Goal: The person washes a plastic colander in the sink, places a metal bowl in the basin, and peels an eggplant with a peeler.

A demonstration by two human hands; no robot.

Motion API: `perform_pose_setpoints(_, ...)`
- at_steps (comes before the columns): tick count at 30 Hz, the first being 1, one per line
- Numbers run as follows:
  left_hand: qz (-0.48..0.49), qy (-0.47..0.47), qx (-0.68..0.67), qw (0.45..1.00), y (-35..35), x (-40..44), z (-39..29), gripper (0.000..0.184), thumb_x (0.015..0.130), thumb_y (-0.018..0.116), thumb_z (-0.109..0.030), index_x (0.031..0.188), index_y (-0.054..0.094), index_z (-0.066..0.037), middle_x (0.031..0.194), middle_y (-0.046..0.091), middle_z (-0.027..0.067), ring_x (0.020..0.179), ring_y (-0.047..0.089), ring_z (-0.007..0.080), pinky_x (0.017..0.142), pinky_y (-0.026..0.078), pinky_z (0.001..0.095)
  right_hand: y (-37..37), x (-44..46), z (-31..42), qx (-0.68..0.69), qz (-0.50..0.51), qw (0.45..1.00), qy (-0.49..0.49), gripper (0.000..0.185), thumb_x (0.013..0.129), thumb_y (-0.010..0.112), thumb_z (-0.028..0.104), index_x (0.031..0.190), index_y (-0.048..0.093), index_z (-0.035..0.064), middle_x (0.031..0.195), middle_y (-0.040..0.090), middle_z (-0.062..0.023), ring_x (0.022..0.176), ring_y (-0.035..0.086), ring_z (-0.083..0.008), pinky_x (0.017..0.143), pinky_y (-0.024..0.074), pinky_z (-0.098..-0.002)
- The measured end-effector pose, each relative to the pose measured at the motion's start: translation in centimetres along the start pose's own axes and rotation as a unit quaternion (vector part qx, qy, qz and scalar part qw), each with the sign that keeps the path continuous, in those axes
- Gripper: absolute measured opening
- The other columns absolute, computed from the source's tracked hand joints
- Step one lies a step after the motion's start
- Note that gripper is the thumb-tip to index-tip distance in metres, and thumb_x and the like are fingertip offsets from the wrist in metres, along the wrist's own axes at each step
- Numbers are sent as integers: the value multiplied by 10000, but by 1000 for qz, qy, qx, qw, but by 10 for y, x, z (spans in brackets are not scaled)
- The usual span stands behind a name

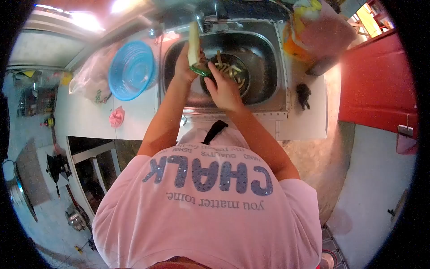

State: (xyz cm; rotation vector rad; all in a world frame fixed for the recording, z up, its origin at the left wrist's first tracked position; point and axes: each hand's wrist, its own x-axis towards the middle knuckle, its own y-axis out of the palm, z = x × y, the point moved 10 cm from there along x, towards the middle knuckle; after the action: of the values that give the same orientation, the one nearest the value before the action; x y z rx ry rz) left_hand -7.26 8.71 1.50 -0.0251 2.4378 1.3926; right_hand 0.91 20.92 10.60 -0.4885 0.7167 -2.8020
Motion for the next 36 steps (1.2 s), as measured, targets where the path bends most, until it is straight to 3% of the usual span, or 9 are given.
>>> perform_pose_setpoints(3, -82, -30, 89, 992, -16, -11, 13, 365, 916, 441, -387, 1061, 546, -70, 761, 569, 47, 640, 539, 150, 555, 465, 281, 2, -12, -15, 43, 55, 996, 57, 426, 870, 525, 176, 1275, 432, 84, 1055, 566, -231, 945, 559, -364, 810, 428, -347)
perform_pose_setpoints(9, -87, 6, 69, 994, -30, -1, 22, 388, 912, 433, -417, 1050, 544, -72, 732, 544, 55, 619, 522, 173, 547, 452, 298, -2, -17, -21, 59, 62, 991, 107, 421, 878, 508, 224, 1266, 445, 73, 1014, 580, -236, 933, 563, -368, 805, 430, -349)
perform_pose_setpoints(12, -104, 61, 7, 993, -44, 13, -14, 395, 915, 421, -413, 1059, 533, -63, 739, 544, 64, 610, 517, 181, 542, 445, 299, 11, -31, -42, -6, 163, 974, 155, 450, 879, 491, 273, 1278, 428, 76, 1031, 577, -244, 923, 566, -384, 780, 438, -396)
perform_pose_setpoints(16, 69, 7, -29, 997, -6, 20, -43, 409, 919, 403, -405, 1106, 514, -58, 744, 547, 64, 609, 516, 176, 550, 441, 299, 8, -52, -69, -5, 94, 987, 130, 453, 880, 490, 301, 1267, 439, 72, 954, 590, -247, 875, 588, -366, 767, 443, -396)
perform_pose_setpoints(22, -2, -6, 71, 997, 16, -3, -8, 393, 909, 448, -382, 1116, 531, -59, 757, 550, 53, 610, 510, 158, 570, 444, 303, -20, 7, -6, 103, 9, 992, 79, 421, 863, 541, 254, 1247, 470, 97, 827, 606, -219, 744, 619, -319, 647, 462, -366)
perform_pose_setpoints(25, -46, 30, 70, 996, 32, -10, -2, 368, 901, 473, -378, 1086, 540, -68, 726, 532, 33, 605, 503, 143, 555, 431, 261, -7, 23, 1, 51, 54, 992, 106, 409, 861, 547, 203, 1253, 469, 112, 973, 605, -209, 804, 595, -294, 738, 447, -302)
perform_pose_setpoints(26, -49, 37, 71, 996, 27, -6, -7, 362, 902, 472, -379, 1076, 542, -70, 721, 527, 28, 603, 500, 141, 555, 430, 259, -8, 21, 8, 61, 4, 998, 6, 420, 855, 552, 210, 1250, 467, 98, 955, 596, -232, 834, 590, -336, 731, 447, -321)
perform_pose_setpoints(30, 1, 56, 66, 996, -16, 11, -37, 367, 906, 454, -398, 1062, 529, -75, 715, 504, 16, 598, 483, 141, 563, 429, 274, 8, -10, -39, 13, 112, 990, 79, 446, 855, 538, 258, 1263, 458, 98, 972, 597, -242, 878, 594, -368, 761, 454, -378)
perform_pose_setpoints(36, -2, -18, 89, 996, -12, -8, -26, 396, 936, 380, -395, 1112, 483, -55, 833, 560, 68, 652, 505, 153, 599, 441, 278, -2, -23, -79, 17, 37, 993, 113, 477, 869, 495, 334, 1275, 444, 88, 1135, 551, -213, 1014, 538, -380, 858, 419, -379)
